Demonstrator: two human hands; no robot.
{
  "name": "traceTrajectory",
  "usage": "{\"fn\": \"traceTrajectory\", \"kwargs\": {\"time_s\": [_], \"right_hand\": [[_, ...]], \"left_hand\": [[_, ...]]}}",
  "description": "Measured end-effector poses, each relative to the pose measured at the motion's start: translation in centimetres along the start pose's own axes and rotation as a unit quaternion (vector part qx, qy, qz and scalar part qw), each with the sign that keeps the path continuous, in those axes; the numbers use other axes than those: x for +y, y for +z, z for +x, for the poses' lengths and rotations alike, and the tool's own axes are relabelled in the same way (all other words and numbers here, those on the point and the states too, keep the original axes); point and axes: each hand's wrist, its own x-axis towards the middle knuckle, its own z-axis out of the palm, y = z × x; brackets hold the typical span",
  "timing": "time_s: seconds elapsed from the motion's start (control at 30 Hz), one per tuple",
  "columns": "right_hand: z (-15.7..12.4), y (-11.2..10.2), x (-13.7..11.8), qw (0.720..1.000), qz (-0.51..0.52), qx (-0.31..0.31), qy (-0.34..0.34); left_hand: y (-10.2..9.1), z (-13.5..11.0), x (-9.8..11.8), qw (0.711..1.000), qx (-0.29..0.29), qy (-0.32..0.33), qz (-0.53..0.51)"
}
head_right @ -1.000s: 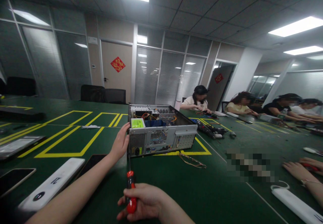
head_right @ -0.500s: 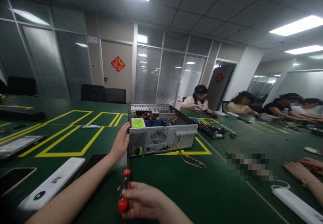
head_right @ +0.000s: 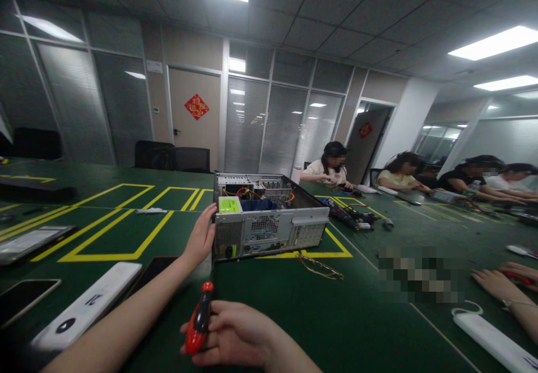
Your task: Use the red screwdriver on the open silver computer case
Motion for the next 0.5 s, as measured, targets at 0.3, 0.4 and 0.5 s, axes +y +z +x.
{"fn": "traceTrajectory", "kwargs": {"time_s": [0.3, 0.4, 0.5], "right_hand": [[0.4, -1.0, 0.8, 0.996, 0.018, 0.09, -0.02], [0.7, -1.5, 1.1, 0.994, 0.014, 0.103, -0.021], [0.9, -1.8, 1.2, 0.996, -0.012, 0.09, 0.006]], "left_hand": [[-0.1, 0.0, 0.1, 1.0, 0.0, 0.002, 0.002], [-0.1, 0.0, 0.1, 1.0, -0.001, 0.0, 0.0], [-0.1, 0.0, 0.1, 1.0, -0.002, -0.003, -0.002]]}}
